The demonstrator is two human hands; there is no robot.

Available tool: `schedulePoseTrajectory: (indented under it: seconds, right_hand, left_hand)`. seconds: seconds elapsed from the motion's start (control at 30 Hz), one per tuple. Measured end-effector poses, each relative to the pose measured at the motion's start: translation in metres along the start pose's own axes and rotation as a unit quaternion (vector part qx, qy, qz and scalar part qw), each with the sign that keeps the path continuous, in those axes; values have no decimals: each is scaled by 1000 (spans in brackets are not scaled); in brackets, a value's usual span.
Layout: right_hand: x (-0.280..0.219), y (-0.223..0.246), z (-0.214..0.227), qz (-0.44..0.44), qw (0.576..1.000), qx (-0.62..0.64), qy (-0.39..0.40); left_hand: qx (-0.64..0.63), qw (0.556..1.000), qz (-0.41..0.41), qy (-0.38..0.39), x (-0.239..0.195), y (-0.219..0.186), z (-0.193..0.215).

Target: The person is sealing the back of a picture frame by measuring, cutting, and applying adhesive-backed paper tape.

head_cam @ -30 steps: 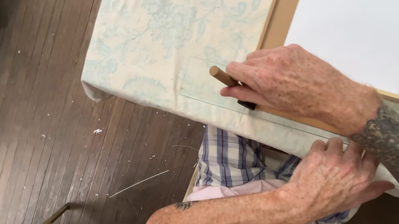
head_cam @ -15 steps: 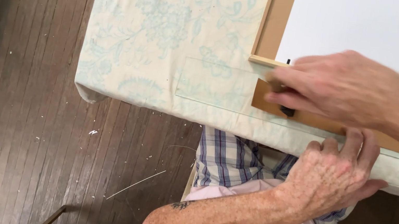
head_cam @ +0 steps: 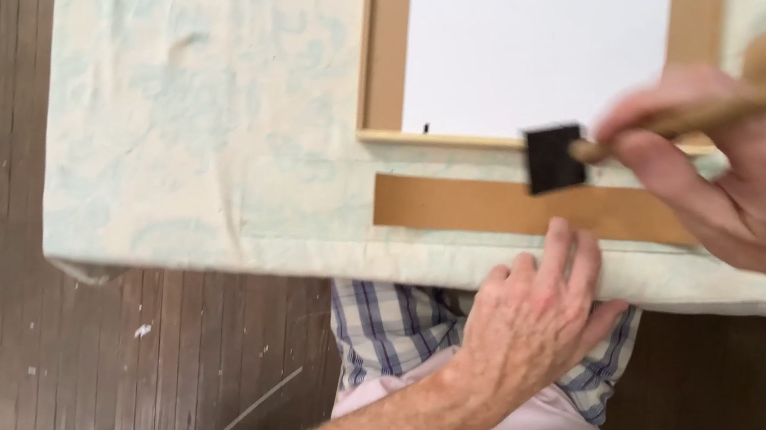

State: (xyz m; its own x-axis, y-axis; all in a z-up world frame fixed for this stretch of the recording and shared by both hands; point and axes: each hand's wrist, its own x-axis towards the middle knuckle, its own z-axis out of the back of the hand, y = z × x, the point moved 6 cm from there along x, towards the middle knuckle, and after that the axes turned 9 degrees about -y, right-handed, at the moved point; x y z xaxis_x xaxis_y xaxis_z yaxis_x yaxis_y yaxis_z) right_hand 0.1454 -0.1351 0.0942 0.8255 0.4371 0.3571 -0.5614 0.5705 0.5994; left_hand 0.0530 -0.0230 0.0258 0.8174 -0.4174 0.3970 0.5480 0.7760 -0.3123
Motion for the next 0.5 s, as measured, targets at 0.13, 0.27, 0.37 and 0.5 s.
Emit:
schedulePoseTrajectory:
  seconds: [0.13, 0.27, 0.37, 0.5]
  right_hand:
    - [-68, -34, 12, -126, 988, -10, -85]
    - [-78, -38, 4, -150, 983, -6, -103]
    - [-79, -33, 11, -120, 988, -35, -92]
    - [-113, -49, 38, -193, 969, -35, -151]
  left_hand:
    - [10, 1000, -7, 18, 0, 1, -5]
    - [25, 999, -19, 19, 2, 1, -3]
    - [-3, 999, -21, 34, 3, 1, -5]
    - [-16, 997, -18, 67, 3, 4, -12]
